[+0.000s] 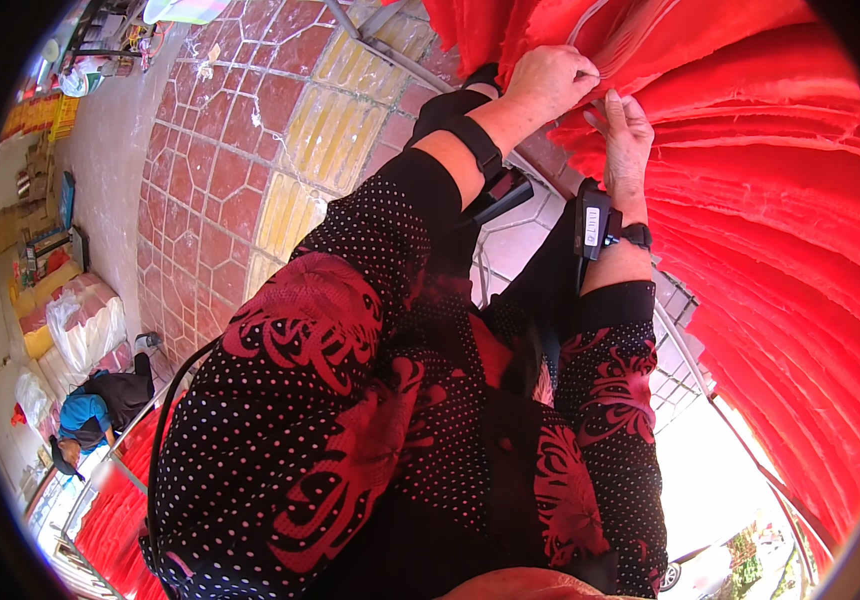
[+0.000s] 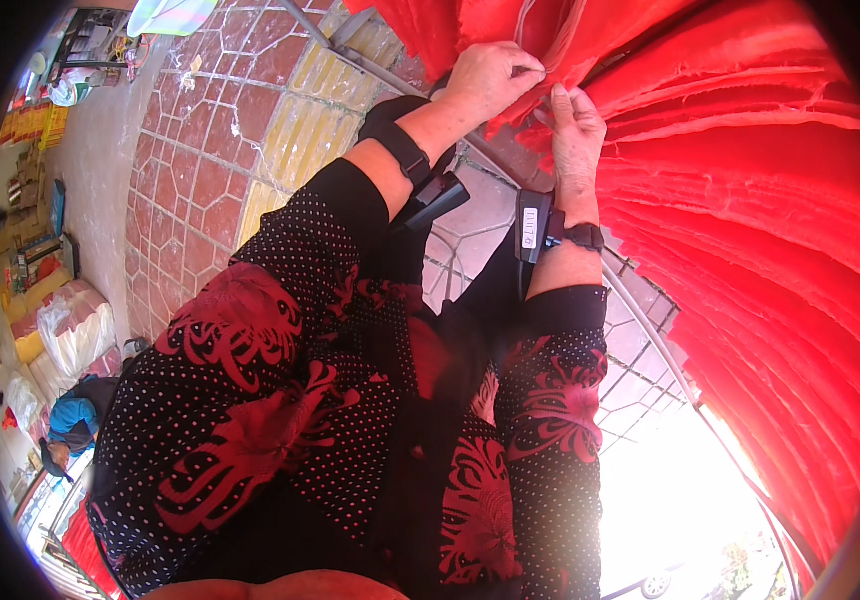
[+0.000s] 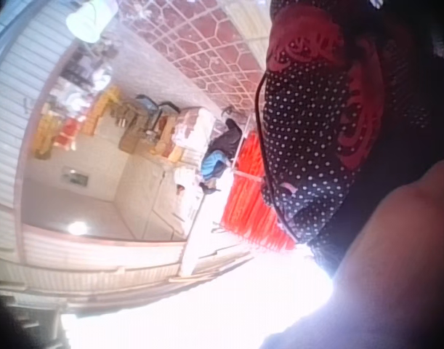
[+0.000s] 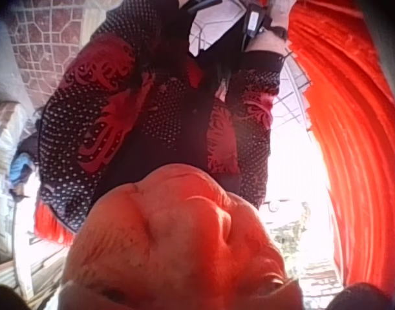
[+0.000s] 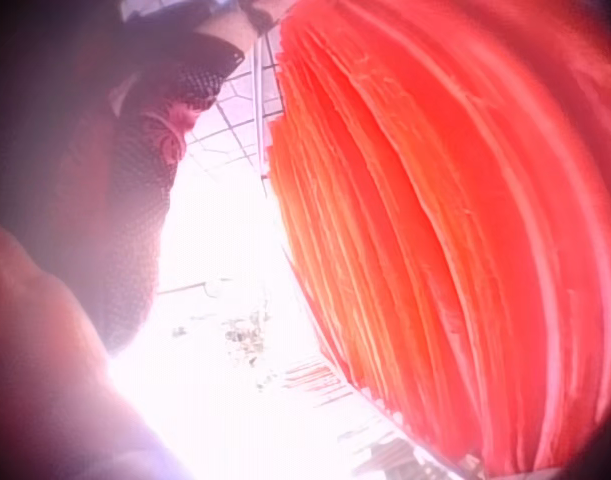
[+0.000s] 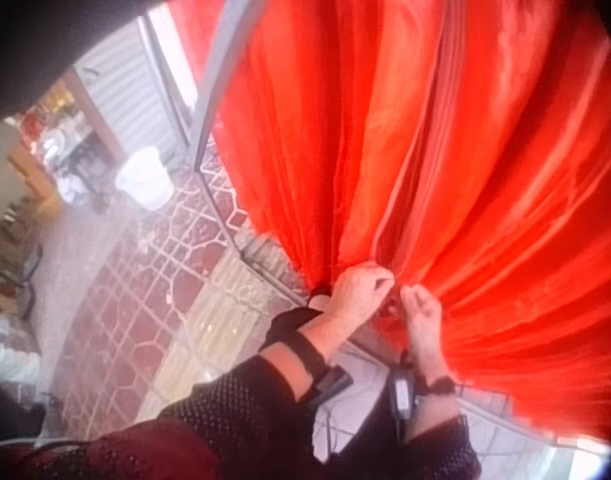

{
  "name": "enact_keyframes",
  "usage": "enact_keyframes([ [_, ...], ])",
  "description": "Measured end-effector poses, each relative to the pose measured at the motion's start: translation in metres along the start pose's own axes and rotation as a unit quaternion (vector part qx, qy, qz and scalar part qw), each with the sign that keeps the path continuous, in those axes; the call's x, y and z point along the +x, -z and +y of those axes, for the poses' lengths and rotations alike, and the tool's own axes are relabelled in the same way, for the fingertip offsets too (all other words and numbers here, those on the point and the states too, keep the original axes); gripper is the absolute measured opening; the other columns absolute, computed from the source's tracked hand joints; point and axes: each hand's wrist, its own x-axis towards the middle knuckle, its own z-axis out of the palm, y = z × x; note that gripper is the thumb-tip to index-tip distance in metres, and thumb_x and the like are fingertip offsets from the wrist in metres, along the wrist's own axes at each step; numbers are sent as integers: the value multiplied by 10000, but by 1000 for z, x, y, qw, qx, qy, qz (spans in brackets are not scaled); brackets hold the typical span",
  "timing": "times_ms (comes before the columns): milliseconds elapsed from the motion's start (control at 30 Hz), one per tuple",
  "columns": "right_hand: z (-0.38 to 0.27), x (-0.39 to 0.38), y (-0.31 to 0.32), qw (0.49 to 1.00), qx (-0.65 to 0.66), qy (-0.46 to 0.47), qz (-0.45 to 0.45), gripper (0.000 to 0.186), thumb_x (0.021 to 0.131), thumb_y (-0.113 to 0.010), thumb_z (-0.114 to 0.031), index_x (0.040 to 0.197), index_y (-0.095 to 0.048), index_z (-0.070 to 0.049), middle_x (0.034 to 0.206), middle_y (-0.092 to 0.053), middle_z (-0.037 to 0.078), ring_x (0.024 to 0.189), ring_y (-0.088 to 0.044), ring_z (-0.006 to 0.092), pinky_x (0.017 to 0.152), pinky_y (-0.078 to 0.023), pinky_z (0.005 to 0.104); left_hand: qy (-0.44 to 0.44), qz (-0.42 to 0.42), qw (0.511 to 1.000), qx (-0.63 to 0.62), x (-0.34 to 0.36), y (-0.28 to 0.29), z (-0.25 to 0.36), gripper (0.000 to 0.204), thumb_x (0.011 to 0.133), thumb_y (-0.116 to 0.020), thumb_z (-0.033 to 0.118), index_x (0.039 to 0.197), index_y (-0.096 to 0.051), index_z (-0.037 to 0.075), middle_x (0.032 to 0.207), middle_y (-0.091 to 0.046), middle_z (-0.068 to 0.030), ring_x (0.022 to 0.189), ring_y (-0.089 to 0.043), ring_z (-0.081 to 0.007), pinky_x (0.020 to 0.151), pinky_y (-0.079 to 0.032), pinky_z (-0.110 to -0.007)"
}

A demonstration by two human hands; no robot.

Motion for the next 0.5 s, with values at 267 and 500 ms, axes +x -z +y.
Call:
enact_keyframes([
  [267, -5, -4, 5, 999, -42, 13, -17, 154, 927, -563, -186, 851, -638, -74, 818, -619, -15, 806, -574, 78, 729, -501, 266, -37, 0, 999, 16, -1, 1, 5, 149, 754, -666, 197, 856, -692, 91, 811, -653, -83, 735, -633, -267, 674, -515, -337],
  [500, -4, -4, 6, 998, -56, 18, -12, 147, 926, -561, -167, 855, -637, -63, 822, -620, -11, 810, -584, 83, 725, -501, 260, -1, -23, 1000, -2, 0, 2, 5, 122, 746, -665, 175, 821, -677, 80, 779, -653, -87, 708, -640, -257, 658, -516, -335],
])
